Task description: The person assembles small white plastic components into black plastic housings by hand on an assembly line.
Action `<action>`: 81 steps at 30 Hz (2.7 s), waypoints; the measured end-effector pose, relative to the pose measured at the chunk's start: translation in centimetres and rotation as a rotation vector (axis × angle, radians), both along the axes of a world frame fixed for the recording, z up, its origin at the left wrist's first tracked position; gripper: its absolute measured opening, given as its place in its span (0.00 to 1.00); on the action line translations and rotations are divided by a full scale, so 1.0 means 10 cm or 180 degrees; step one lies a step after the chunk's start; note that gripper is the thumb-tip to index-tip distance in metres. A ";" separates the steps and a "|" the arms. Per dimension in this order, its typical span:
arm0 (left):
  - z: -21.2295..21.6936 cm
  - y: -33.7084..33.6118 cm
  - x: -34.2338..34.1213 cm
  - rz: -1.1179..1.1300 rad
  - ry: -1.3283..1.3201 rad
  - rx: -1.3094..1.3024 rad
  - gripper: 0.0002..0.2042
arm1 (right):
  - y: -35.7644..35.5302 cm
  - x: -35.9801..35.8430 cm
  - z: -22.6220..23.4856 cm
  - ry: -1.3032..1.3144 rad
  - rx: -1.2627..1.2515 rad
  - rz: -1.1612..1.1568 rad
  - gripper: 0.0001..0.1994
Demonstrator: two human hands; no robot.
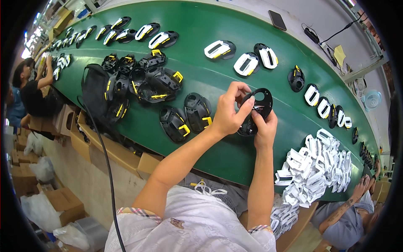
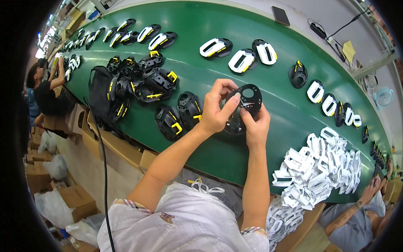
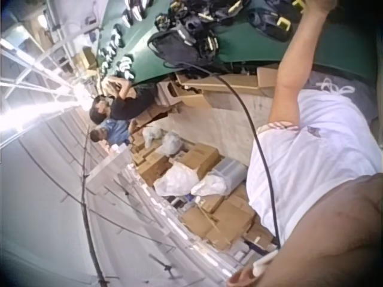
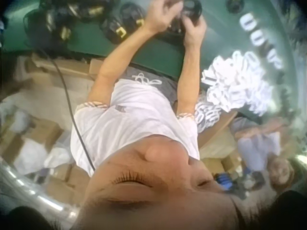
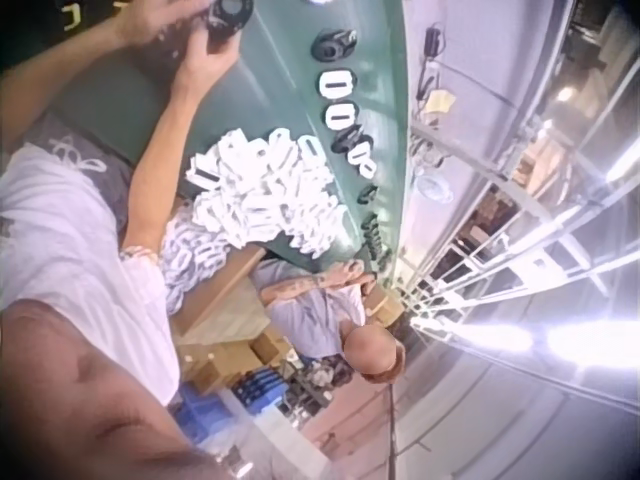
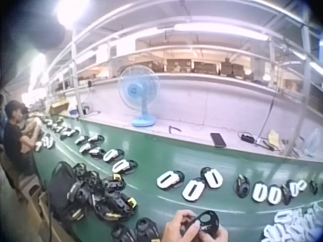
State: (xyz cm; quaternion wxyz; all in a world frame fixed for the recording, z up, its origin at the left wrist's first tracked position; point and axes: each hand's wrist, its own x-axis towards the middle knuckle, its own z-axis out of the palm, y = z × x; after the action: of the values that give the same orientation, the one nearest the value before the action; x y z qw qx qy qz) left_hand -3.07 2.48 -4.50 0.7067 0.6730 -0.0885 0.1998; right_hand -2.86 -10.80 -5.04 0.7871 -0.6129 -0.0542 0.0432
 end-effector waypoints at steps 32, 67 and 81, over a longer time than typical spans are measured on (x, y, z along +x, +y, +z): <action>0.76 0.89 0.46 0.0787 0.0017 0.3192 0.17 | -0.01 0.07 -0.02 -0.0675 -0.0674 0.0187 0.14; 0.36 -1.15 0.21 -0.2099 -0.0215 0.2924 0.29 | 0.18 0.09 -0.29 -0.1061 -0.1547 -0.0424 0.05; -0.05 0.01 0.10 -0.1141 0.1164 -0.0506 0.10 | -0.11 0.13 -0.14 -0.0129 -0.0037 -0.0229 0.10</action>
State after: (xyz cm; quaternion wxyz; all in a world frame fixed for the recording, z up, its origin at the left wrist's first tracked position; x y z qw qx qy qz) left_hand -2.06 2.55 -4.95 0.7857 0.6138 -0.0611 -0.0472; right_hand -1.60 -11.94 -6.46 0.7834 -0.6197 -0.0478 0.0027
